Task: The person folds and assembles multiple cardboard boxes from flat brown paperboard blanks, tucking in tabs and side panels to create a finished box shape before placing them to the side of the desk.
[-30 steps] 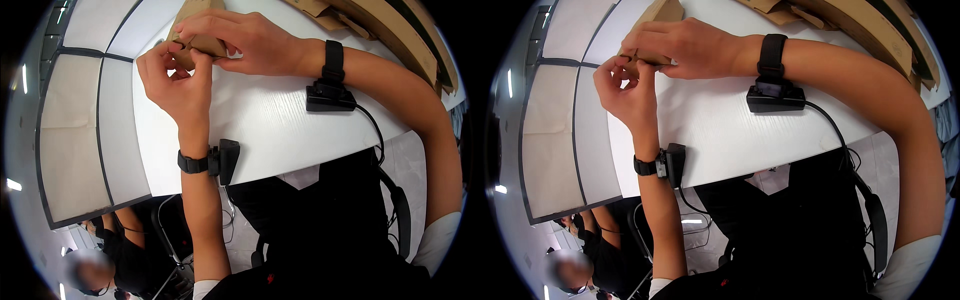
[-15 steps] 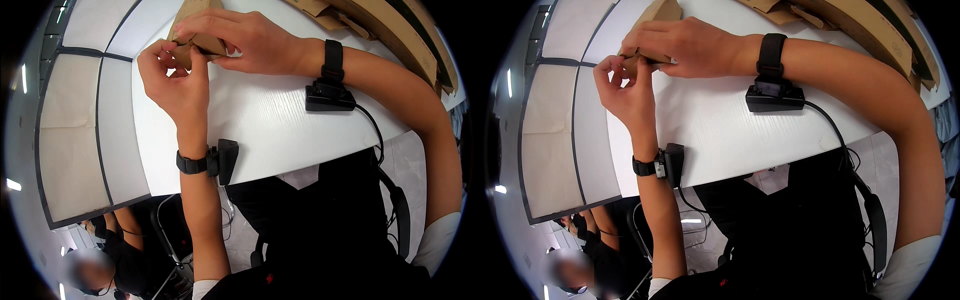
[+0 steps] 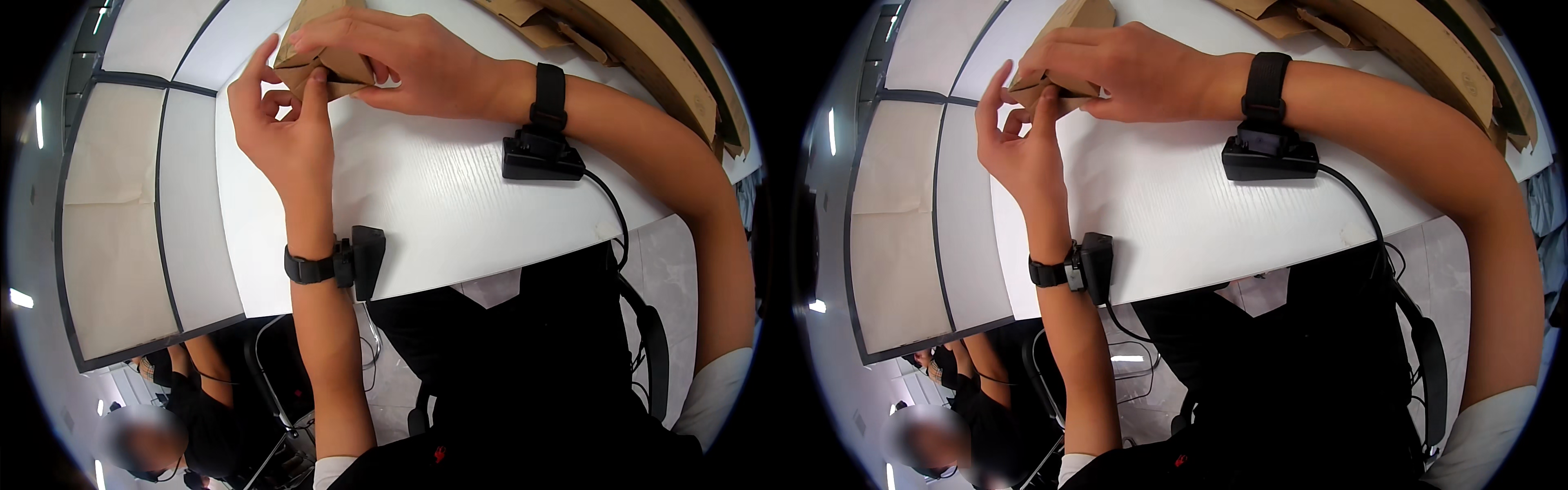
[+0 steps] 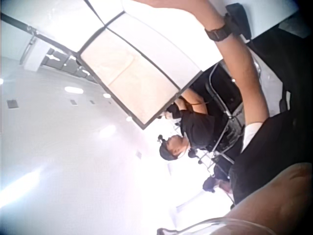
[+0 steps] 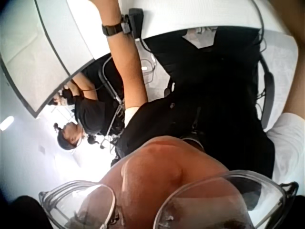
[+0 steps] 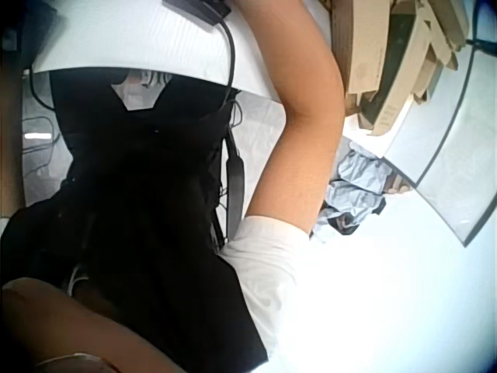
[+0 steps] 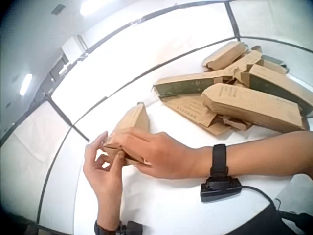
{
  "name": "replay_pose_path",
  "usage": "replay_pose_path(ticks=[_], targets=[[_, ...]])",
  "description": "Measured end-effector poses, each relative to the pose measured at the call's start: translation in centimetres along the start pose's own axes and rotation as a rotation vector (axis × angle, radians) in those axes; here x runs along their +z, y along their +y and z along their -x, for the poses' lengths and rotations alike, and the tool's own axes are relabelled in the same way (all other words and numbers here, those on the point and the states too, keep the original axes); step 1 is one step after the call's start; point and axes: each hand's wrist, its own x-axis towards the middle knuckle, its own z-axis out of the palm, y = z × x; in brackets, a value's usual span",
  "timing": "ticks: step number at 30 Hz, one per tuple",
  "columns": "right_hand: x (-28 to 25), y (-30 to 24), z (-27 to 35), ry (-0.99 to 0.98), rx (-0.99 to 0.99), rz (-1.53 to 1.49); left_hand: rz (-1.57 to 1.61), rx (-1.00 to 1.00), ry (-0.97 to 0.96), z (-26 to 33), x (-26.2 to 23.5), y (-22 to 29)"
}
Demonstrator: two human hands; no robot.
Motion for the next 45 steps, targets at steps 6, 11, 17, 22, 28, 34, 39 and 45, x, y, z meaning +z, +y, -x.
replay_pose_path(ticks=[6, 11, 17, 22, 28, 34, 39, 45], targets=[[-0.2, 0.3, 0.1, 0.030, -0.009, -0.056, -0.039, 0.019, -0.031, -0.1, -0.2, -0.6], [-1.5, -0.4, -0.3, 0.016, 0.072, -0.174, 0.054, -0.018, -0.004, -0.3, -0.4, -0.6], [-1.4, 1.1, 0.0, -0.081, 0.088, -0.264, 0.108, -0.099, -0.005, 0.1, 0.1, 0.0], [-0.5, 0.6, 0.4, 0.057, 0.064, -0.098, 0.149, -0.100, 0.014, 0.1, 0.4, -0.1], [-0.8, 0.2, 0.2, 0.023, 0.068, -0.121, 0.128, -0.093, 0.023, 0.0, 0.3, -0.2], [-0.9, 0.0, 0.1, 0.000, 0.070, -0.083, 0.097, -0.134, 0.013, 0.1, 0.1, -0.1], [-2.1, -0.9, -0.6, -0.064, 0.327, -0.392, 0.112, -0.019, -0.064, 0.0, -0.2, -0.6], [-0.3, 0.9, 1.0, 0.004, 0.109, -0.390, 0.095, 0.073, -0.147, 0.1, 1.3, -1.3]])
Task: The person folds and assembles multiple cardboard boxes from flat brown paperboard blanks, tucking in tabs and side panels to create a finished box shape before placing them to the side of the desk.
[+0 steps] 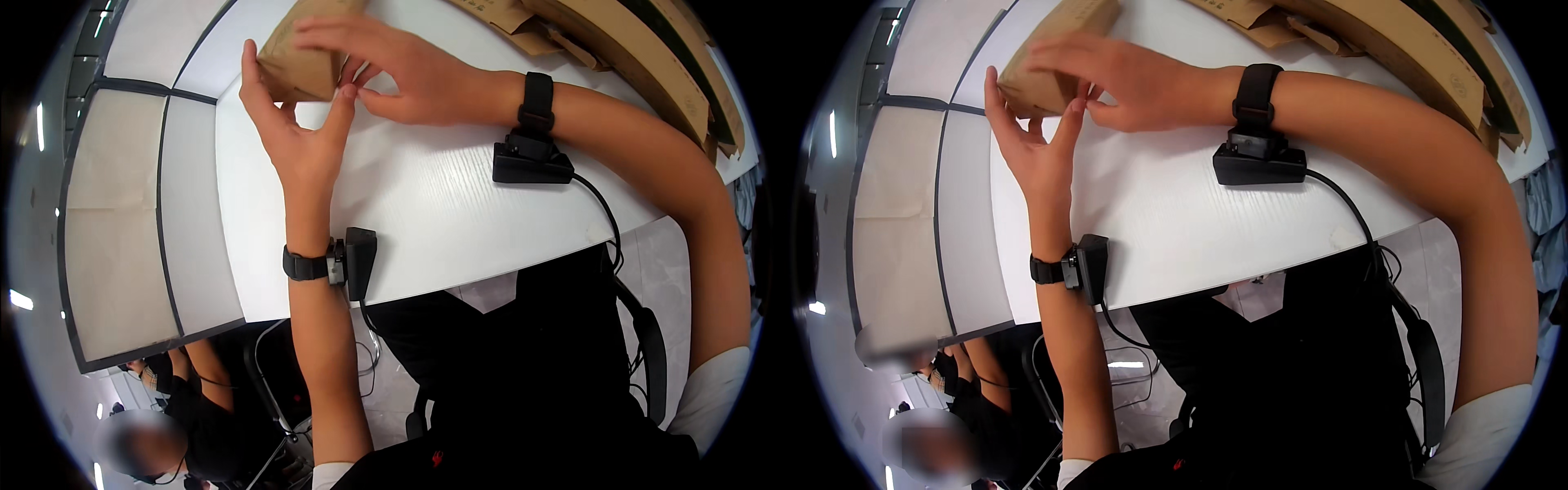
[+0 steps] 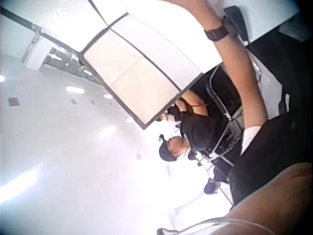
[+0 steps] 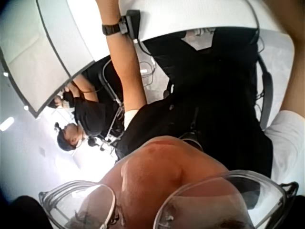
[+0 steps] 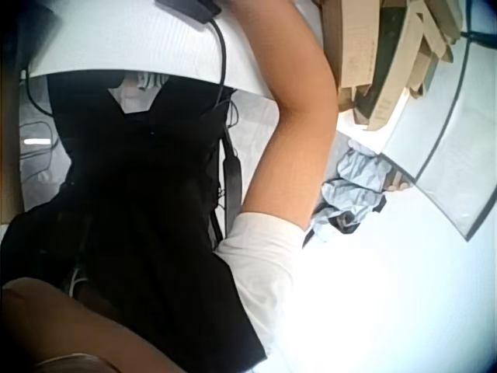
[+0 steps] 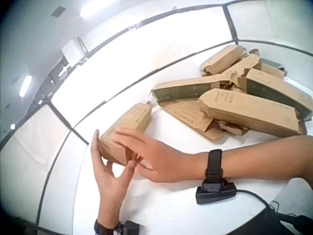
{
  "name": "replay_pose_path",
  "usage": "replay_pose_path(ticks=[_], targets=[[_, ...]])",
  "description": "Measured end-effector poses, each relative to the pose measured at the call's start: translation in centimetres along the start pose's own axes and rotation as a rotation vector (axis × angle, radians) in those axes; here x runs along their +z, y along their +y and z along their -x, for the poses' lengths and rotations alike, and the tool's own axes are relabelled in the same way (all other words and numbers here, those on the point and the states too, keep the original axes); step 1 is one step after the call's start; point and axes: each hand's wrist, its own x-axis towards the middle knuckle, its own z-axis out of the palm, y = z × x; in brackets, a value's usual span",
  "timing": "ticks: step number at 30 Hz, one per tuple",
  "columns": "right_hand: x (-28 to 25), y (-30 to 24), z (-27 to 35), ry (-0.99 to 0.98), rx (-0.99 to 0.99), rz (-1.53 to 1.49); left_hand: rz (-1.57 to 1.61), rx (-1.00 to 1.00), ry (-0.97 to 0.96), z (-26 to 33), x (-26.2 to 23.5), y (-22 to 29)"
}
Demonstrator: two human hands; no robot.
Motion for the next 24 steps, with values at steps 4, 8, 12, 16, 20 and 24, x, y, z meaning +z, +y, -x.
replay_pose_path(ticks=[4, 8, 12, 16, 20, 24], targets=[[0.2, -0.8, 0.1, -0.158, 0.045, -0.088, -0.229, -0.037, 0.048, 0.0, -0.4, -0.6], [0.4, 0.8, 0.8, -0.151, 0.306, -0.032, -0.176, -0.173, 0.206, -0.5, -2.2, -1.5], [0.4, 0.8, 1.0, -0.151, 0.404, -0.001, 0.001, -0.058, 0.516, 1.9, -7.0, 2.8], [-1.1, 0.3, 1.1, -0.221, 0.394, 0.037, -0.221, 0.259, 0.799, 8.6, -13.9, 10.2], [-0.6, -0.2, 0.7, -0.299, 0.406, 0.057, -0.476, 0.655, 1.127, 14.4, -23.0, 17.5], [-1.4, 0.0, 0.8, -0.335, 0.398, 0.114, -1.125, 0.318, 1.309, 19.5, -29.2, 16.8]])
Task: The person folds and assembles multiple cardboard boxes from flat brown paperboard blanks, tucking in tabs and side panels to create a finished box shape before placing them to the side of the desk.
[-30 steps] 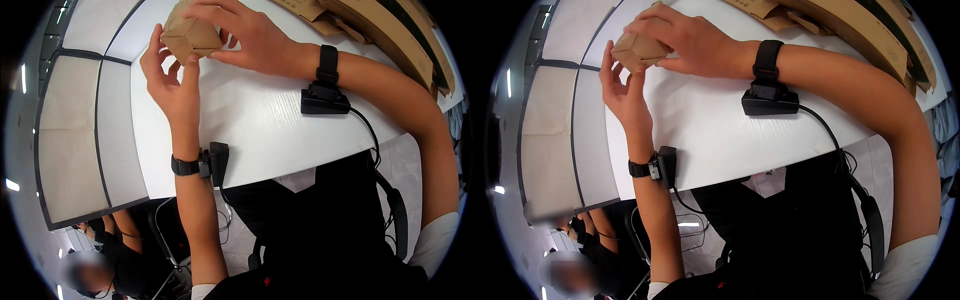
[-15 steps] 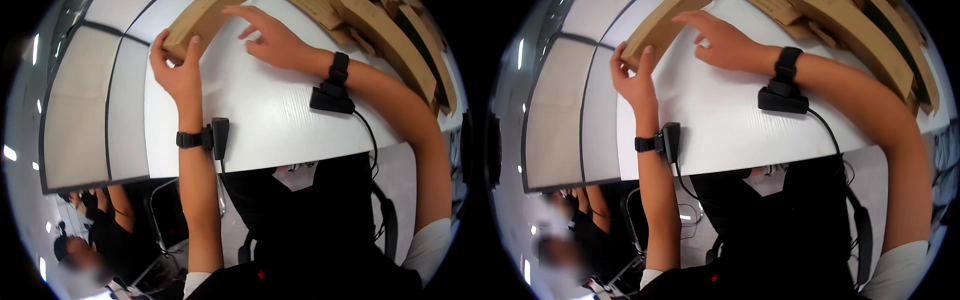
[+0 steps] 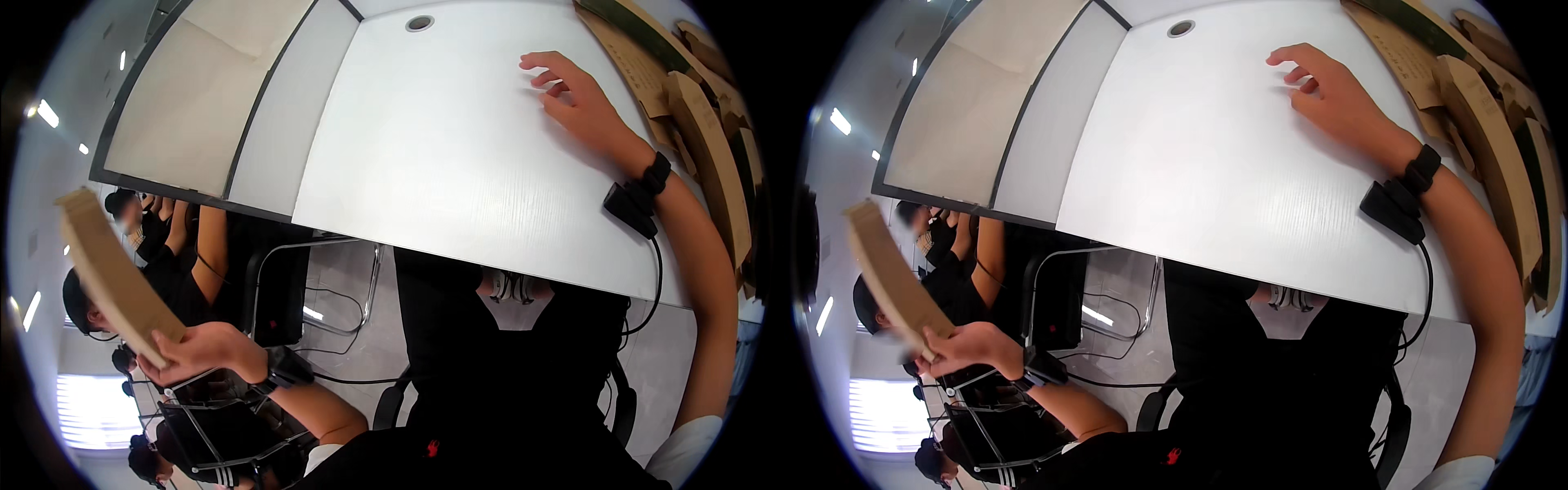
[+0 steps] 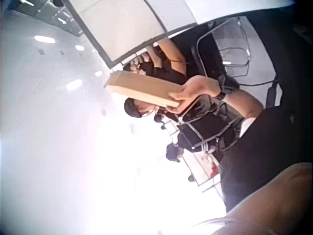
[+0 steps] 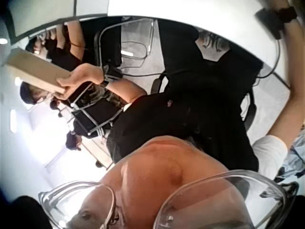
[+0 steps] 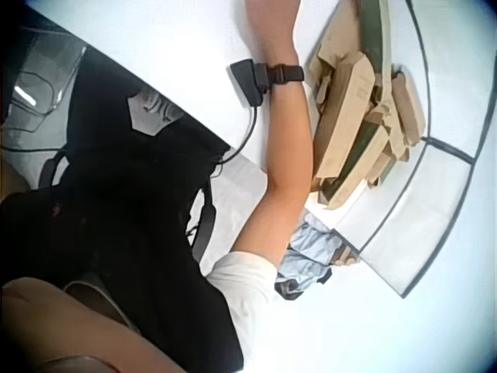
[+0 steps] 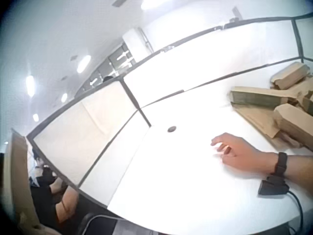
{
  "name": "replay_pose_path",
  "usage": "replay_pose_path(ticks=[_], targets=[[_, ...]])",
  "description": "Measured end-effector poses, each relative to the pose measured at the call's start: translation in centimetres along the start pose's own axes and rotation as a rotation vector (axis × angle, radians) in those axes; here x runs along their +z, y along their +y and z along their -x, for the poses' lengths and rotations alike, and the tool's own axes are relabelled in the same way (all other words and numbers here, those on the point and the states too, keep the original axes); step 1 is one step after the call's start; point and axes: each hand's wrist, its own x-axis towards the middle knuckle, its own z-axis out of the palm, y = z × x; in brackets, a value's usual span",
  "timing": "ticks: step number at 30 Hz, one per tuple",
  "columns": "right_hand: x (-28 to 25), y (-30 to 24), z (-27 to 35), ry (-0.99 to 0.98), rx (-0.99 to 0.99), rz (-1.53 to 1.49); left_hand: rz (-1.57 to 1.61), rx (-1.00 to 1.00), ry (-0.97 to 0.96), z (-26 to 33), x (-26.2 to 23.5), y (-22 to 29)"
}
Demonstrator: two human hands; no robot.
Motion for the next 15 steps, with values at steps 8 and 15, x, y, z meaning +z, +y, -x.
replay_pose_path(ticks=[8, 15], targets=[[-0.3, -0.1, -0.2, -0.103, 0.010, 0.000, 0.343, -0.696, -0.197, 7.1, 4.3, -11.7], [-0.4, -0.5, -0.3, -0.168, 0.044, -0.007, 0.400, -0.718, -0.524, 10.8, 11.0, -14.5]])
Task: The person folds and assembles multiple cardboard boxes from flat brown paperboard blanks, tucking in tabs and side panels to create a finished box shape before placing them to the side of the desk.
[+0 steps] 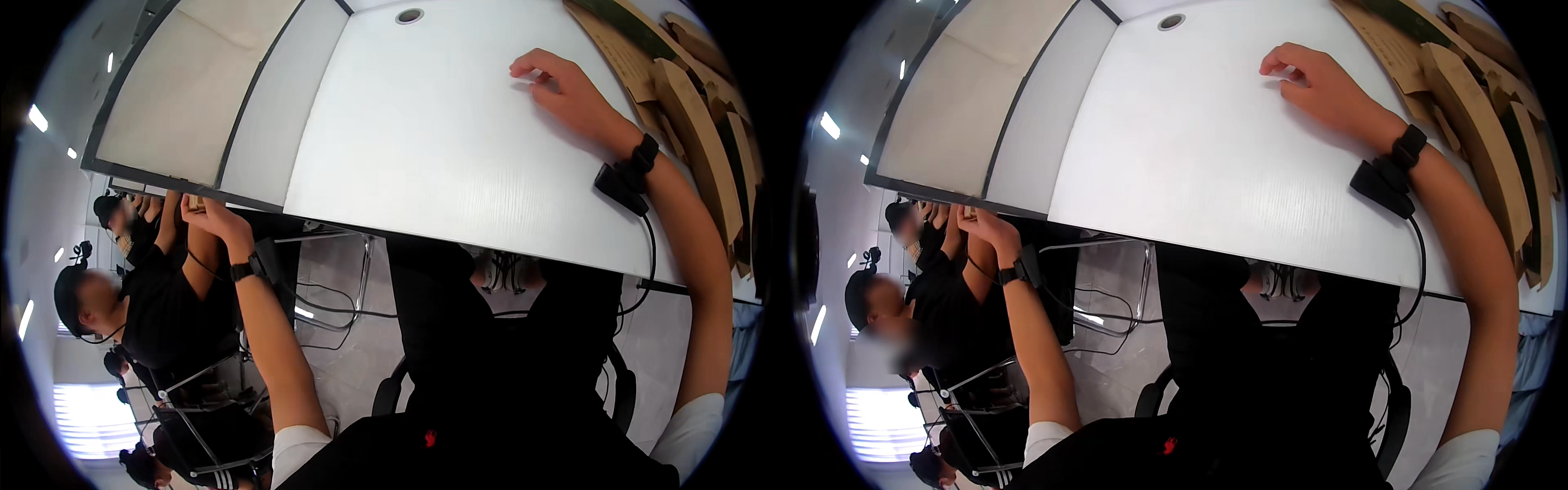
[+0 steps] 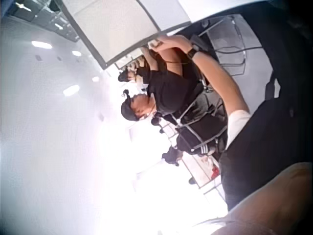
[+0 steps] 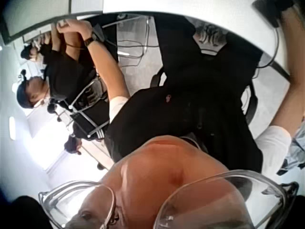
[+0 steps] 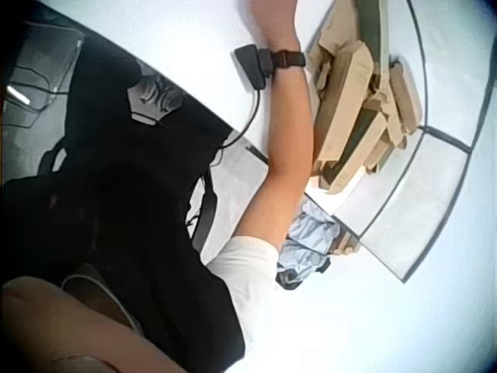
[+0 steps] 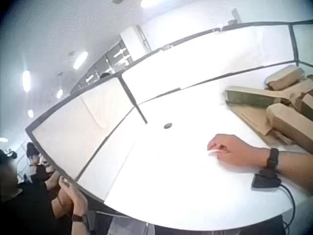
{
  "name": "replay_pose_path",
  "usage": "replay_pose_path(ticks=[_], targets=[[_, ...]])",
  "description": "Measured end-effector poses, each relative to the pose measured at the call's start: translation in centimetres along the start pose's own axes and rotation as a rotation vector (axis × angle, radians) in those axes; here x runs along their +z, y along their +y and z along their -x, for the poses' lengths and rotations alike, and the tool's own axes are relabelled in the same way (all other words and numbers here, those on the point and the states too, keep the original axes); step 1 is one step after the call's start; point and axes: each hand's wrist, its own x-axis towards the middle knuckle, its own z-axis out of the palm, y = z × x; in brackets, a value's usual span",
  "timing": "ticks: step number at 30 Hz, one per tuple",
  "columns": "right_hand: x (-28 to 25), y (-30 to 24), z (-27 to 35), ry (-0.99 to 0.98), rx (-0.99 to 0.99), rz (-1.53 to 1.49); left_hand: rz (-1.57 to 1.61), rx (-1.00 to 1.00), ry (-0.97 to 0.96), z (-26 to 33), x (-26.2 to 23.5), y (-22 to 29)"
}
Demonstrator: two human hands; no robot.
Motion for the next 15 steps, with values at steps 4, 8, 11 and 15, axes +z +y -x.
replay_pose_path(ticks=[4, 8, 11, 15], targets=[[0.1, -0.1, 0.1, 0.016, -0.049, 0.020, -0.022, 0.024, -0.105, -1.0, 0.6, -0.8], [-0.1, 0.6, 0.2, 0.027, -0.074, 0.052, 0.129, 0.019, -0.267, -1.5, -0.3, -0.2], [0.2, 0.0, -0.3, 0.001, -0.082, 0.054, -0.328, 0.117, -0.098, 0.7, -5.8, -1.7], [0.0, 1.0, 0.1, 0.051, -0.057, 0.061, -0.176, -0.037, -0.274, 13.9, -4.2, 2.0]])
